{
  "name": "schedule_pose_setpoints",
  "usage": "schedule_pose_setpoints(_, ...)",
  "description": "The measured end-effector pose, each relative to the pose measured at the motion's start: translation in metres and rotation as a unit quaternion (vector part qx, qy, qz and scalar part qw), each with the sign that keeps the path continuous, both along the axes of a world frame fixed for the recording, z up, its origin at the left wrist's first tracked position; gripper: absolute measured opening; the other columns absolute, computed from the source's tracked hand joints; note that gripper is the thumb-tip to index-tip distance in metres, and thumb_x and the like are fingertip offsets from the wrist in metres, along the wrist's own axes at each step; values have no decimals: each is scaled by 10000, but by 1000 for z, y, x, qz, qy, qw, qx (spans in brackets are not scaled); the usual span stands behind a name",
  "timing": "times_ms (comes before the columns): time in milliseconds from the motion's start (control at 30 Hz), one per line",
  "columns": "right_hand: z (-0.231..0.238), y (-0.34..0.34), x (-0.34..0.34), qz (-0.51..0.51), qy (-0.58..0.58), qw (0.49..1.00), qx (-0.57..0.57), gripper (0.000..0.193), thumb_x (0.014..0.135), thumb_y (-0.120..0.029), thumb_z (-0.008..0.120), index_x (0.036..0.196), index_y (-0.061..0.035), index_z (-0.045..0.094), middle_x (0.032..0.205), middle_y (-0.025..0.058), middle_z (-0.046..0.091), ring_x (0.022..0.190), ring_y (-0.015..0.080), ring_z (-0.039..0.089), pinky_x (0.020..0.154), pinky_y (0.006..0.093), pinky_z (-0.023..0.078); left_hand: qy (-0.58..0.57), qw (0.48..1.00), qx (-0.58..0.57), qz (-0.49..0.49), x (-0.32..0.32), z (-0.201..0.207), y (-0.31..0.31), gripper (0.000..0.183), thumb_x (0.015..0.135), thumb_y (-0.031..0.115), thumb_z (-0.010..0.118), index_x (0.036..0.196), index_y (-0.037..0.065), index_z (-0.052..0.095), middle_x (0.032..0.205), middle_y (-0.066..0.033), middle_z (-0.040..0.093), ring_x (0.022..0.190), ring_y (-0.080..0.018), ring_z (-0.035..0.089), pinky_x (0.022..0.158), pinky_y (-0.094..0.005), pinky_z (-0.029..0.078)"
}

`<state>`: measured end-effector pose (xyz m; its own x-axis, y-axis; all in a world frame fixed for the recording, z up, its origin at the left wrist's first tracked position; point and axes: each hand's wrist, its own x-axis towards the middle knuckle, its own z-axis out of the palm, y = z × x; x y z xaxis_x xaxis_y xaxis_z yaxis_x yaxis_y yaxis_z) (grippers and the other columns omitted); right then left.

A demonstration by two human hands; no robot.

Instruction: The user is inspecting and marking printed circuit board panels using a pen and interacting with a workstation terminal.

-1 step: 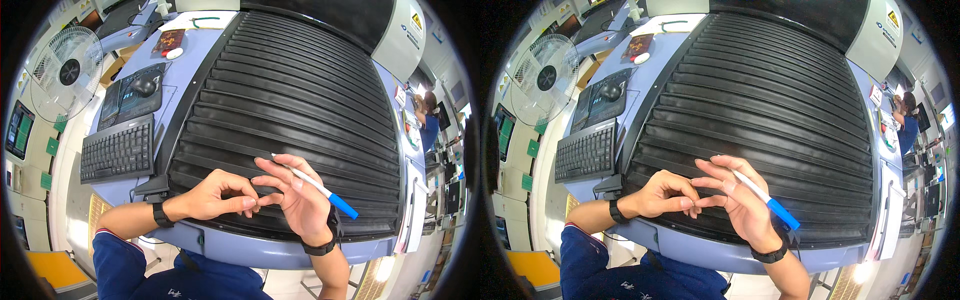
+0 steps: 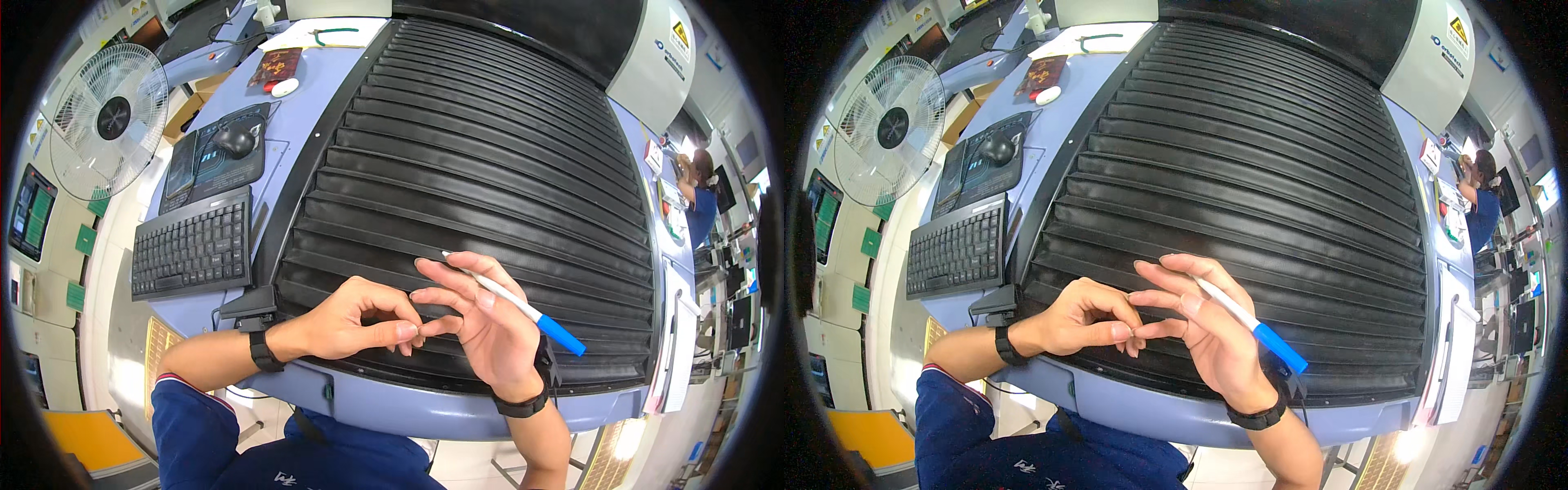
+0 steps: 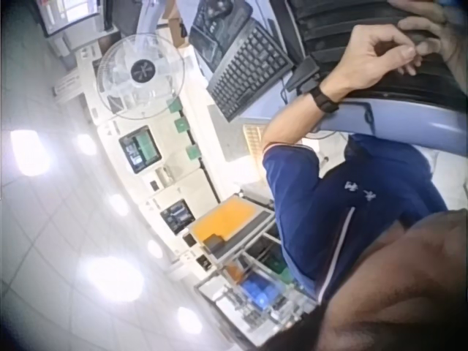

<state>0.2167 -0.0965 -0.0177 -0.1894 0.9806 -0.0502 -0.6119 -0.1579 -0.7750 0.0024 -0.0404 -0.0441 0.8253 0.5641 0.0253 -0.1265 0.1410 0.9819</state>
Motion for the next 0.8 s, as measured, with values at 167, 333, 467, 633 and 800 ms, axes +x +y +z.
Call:
schedule_pose_setpoints(167,-2,0,0,13,5,1000,5,525,920,-153,576,1374,54,411,1386,318,500,1180,366,613,865,442,593,13,999,-44,-12,0,3,2,226,986,180,608,973,-27,700,910,-138,720,822,-211,717,707,-297,560)
schedule_pose_setpoints(333,3,0,-7,1,-50,998,42,550,899,-166,579,1372,56,410,1378,336,499,1146,369,628,844,426,600,3,998,-48,-35,-2,3,2,266,1019,204,551,987,-24,685,900,-140,716,819,-212,716,683,-295,550)
schedule_pose_setpoints(467,0,1,-3,17,-65,995,75,524,914,-140,602,1380,22,423,1400,295,493,1177,354,610,853,423,582,-17,998,-53,-42,-1,-1,1,286,1028,244,566,980,-15,678,897,-88,702,807,-155,697,660,-266,540)
schedule_pose_setpoints(633,-4,1,-2,15,-75,994,83,515,923,-149,602,1376,22,427,1402,293,489,1176,361,609,839,427,582,-21,993,-115,-29,2,1,2,279,1012,266,594,972,5,684,884,-88,698,806,-160,697,659,-264,530)
schedule_pose_setpoints(800,-2,2,-4,13,-55,995,76,510,934,-160,596,1373,34,425,1392,297,497,1186,374,604,832,435,584,-14,996,-82,-18,-2,-3,4,273,1002,249,601,956,-5,689,864,-110,704,810,-184,707,672,-272,543)
